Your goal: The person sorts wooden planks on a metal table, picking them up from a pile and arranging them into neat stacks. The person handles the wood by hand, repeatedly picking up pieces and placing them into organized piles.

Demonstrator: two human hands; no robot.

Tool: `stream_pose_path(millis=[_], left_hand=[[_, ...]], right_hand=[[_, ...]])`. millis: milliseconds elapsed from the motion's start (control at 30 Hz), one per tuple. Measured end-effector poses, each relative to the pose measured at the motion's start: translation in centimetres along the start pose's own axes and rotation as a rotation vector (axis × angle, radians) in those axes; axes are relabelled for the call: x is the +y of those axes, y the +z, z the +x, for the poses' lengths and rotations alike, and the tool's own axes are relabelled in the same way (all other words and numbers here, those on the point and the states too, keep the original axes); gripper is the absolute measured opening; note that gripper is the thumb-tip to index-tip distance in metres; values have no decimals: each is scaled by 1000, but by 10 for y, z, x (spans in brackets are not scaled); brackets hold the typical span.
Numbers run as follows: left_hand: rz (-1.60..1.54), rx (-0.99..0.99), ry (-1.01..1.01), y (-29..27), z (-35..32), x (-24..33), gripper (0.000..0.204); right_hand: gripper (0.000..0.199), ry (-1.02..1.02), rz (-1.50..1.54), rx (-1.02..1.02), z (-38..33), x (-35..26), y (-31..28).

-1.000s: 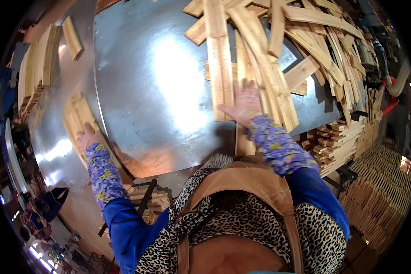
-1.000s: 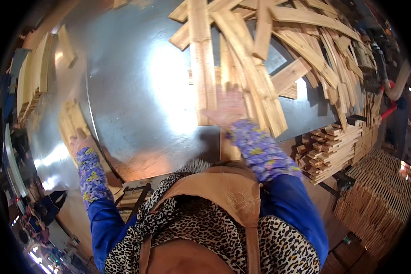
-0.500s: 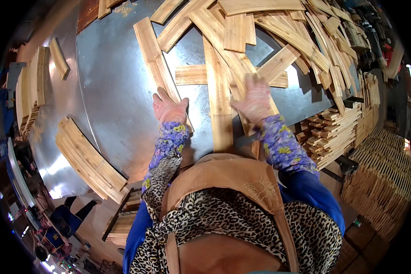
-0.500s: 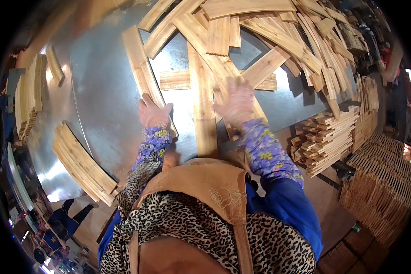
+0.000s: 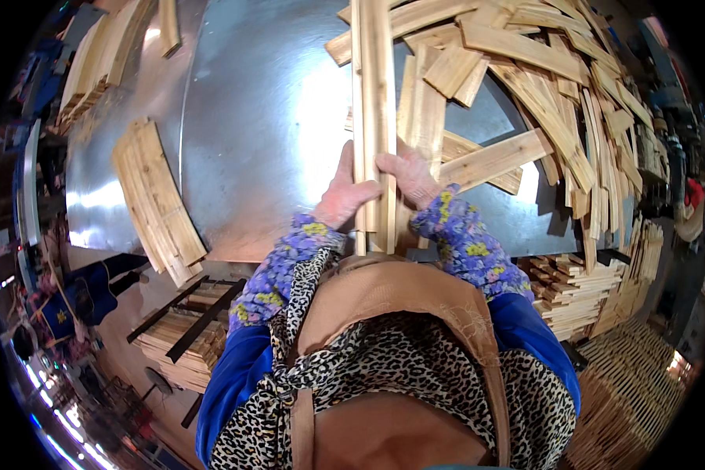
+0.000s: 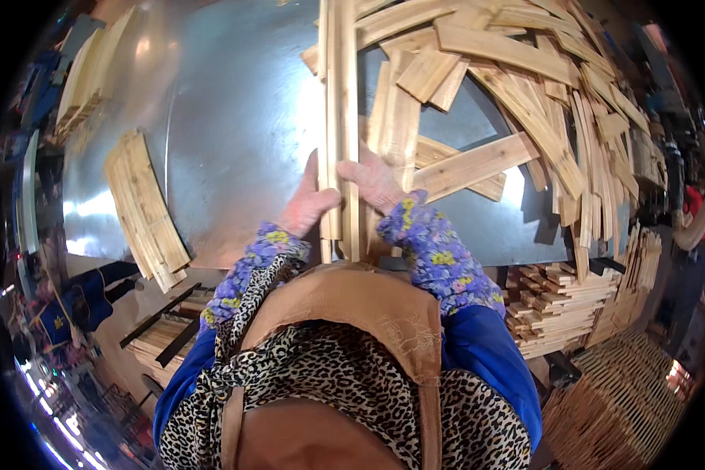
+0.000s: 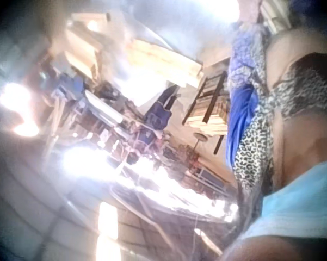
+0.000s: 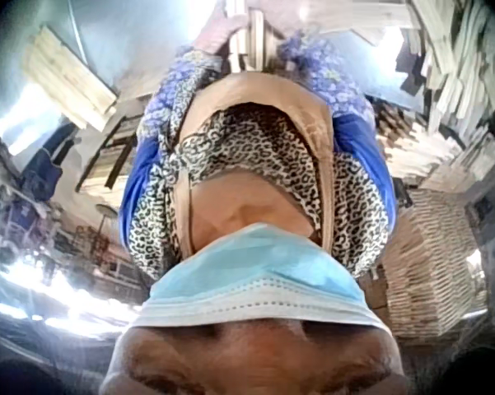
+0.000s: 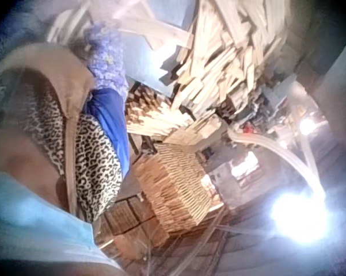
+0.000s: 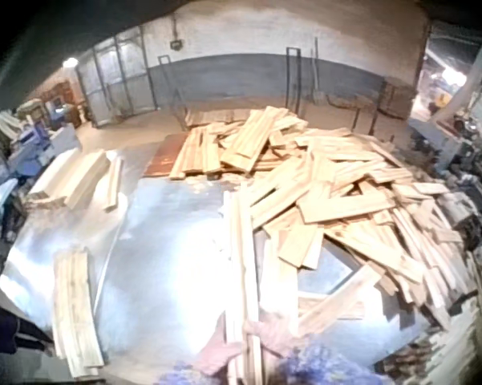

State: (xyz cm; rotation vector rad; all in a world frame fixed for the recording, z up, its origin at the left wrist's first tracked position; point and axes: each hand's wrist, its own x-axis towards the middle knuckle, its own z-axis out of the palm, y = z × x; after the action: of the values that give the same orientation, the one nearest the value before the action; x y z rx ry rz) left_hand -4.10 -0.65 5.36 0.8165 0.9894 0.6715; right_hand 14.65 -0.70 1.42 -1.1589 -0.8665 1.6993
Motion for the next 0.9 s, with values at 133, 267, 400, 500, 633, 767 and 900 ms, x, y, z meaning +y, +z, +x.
stream_pose_path(millis=[133,267,400,500,633,767,900], left_hand=[[-191,129,-52,-62,4,-7,99],[-675,77,-35,-146,-30,-19,76],[-678,92,19,-182,-47,-30,85],[-917,102,-71,-214,-66,-45,70],[-699,393,-327,-236,-79,-58,49],[-361,483,-77,-283,-110,-68,38],[660,635,-17,-334,-152,-41,39]], right_hand=[[56,28,151,-13,36,31,26],[49,266,544,19,42,8,67],[51,221,397,135,50,20,93],[52,217,601,58,59,58,114],[54,588,36,-166,71,66,206],[59,175,-946,-215,103,98,279],[61,109,-879,-389,144,138,330]])
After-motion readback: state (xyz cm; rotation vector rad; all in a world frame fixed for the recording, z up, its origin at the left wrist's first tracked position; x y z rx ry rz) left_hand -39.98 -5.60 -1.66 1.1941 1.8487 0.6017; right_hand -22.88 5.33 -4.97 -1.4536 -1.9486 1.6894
